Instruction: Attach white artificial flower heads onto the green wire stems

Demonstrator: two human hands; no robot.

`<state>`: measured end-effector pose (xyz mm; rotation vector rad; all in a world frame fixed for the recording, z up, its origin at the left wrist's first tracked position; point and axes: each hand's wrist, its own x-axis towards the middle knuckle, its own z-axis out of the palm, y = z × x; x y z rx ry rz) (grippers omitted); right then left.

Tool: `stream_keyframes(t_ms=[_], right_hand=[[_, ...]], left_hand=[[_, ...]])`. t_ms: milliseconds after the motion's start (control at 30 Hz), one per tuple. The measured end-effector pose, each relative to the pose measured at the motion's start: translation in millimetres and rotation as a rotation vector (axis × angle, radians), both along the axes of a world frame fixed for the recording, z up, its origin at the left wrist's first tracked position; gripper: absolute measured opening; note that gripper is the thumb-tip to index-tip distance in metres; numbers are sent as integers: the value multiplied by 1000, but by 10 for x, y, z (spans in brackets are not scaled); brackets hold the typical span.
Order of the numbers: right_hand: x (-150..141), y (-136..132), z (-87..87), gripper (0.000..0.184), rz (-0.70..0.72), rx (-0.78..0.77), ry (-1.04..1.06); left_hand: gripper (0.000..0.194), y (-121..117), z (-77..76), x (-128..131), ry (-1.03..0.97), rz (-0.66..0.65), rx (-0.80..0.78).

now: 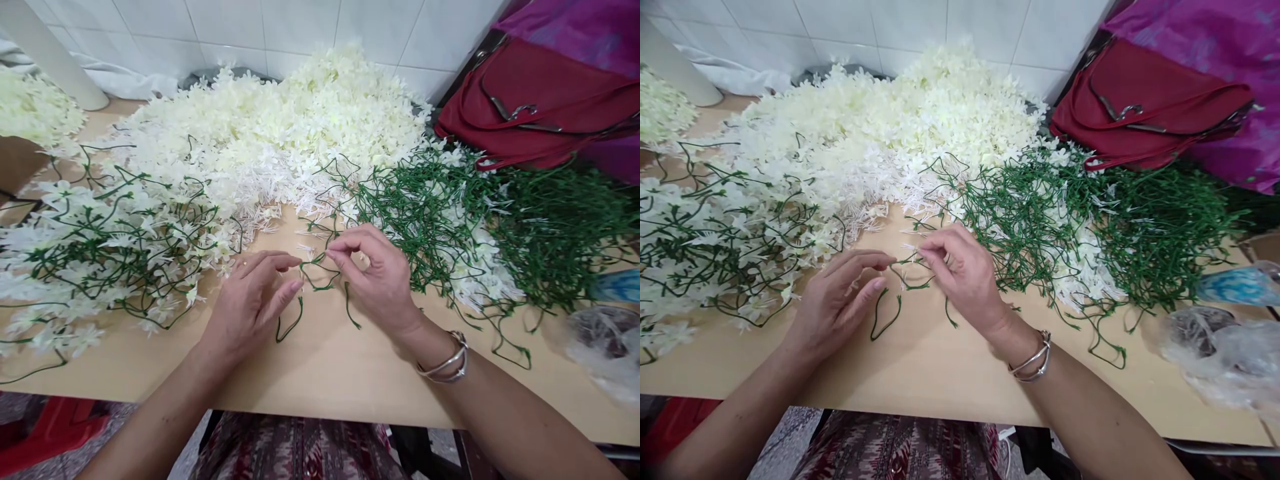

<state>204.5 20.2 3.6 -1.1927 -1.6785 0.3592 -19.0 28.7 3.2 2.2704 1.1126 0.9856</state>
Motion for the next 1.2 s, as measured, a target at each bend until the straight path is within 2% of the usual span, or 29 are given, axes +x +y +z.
stream_keyframes(t_ms=[100,167,200,333,400,467,500,633,800,867,933,1067,1133,1200], right_hand=[[-47,-65,30,11,72,71,-71],[-60,-86,46,8,91,83,-64],[-59,-87,49,7,95,71,-43],[-30,-36,2,22,167,-28,0],[-15,2,-51,18,261,-57,-108],[-1,34,-105,6,317,-72,-269],[7,47,-127,2,309,-73,-335],[60,83,-169,18,151,-37,-416],[135,86,-128,30,-121,-21,-585],[124,66,-102,37,-175,3,-638],[75,33,-87,39,-102,50,-659],[-71,-39,-117,37,203,106,-732],[-114,-51,-144,31,274,92,-747],[-118,-41,-165,21,294,80,-731]], left_hand=[[13,-11,27,29,-30,-45,10],[12,-22,31,35,-74,-20,-15],[12,-30,32,33,-115,16,-53],[15,-60,51,11,-414,225,-266],[16,-63,69,2,-544,288,-314],[15,-53,84,-4,-615,327,-308],[15,-46,87,-6,-637,338,-300],[14,-23,71,-17,-641,351,-273],[14,-30,50,-20,-615,343,-268],[14,-32,53,-17,-626,335,-272],[14,-27,59,-15,-643,346,-255],[14,-12,61,-17,-655,398,-218],[16,-10,50,-12,-618,372,-256],[21,-6,34,-4,-496,298,-300]])
